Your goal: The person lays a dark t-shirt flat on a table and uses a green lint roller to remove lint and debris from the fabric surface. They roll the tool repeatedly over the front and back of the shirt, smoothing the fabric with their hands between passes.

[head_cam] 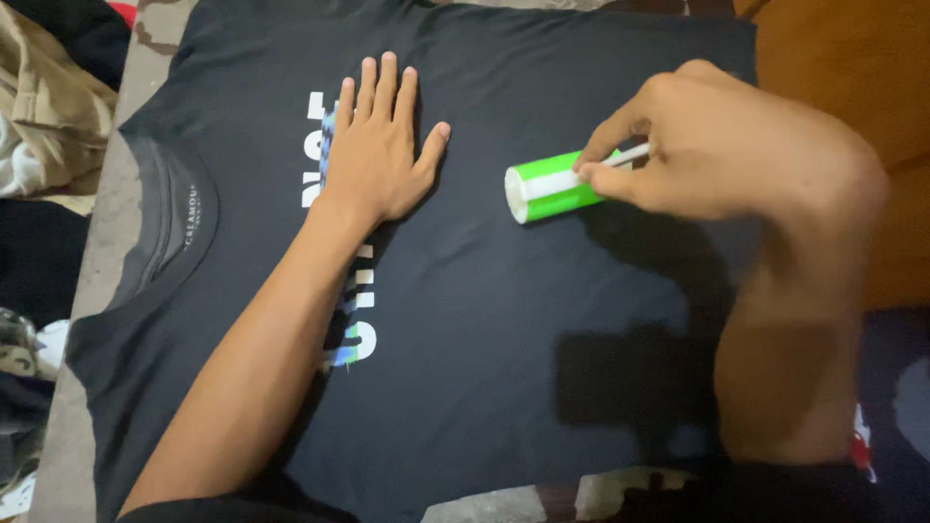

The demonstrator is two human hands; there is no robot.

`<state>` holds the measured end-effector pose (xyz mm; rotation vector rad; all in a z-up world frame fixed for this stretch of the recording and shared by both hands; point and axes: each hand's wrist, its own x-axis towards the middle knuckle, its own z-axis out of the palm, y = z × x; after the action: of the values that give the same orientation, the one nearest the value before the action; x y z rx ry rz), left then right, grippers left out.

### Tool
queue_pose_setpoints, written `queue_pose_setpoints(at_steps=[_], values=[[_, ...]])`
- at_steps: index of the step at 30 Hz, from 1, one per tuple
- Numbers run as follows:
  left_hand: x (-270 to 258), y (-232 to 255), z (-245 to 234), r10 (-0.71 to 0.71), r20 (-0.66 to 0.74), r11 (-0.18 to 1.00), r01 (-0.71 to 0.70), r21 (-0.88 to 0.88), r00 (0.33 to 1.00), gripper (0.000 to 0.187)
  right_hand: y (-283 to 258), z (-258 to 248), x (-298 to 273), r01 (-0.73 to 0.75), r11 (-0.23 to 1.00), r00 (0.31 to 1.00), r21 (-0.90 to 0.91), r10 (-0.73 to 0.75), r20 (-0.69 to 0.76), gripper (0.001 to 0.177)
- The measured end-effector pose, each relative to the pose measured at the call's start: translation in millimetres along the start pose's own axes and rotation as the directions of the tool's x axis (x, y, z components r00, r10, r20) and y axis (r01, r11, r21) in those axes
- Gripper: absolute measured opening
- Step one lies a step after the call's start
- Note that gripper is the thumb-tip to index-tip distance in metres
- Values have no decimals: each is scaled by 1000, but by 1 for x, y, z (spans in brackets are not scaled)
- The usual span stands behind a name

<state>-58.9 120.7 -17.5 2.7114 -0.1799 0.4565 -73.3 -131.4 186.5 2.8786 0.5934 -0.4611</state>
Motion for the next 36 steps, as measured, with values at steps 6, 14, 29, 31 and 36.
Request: queue_pose_setpoints(at_steps=[6, 14, 29, 31, 36], values=[[-2, 8, 8, -147, -121, 986, 155, 63, 982, 76, -13, 11, 30, 18, 994, 987, 108, 0, -159, 30], [1, -2, 7, -157, -108, 983, 166, 76, 982, 75, -6, 24, 116, 247, 933, 877, 260, -101, -470, 29], [12, -33, -12, -115, -78, 977, 127, 170, 990, 67, -8, -11, 127, 13, 990, 997, 142, -2, -74, 25], [12, -32, -14, -116, -84, 976, 129, 176, 990, 68, -8, -8, 137, 25, 988, 984, 150, 2, -176, 25], [13, -31, -16, -114, -65, 981, 123, 148, 991, 67, -10, 3, 147, 18, 979, 936, 204, 56, -348, 31]])
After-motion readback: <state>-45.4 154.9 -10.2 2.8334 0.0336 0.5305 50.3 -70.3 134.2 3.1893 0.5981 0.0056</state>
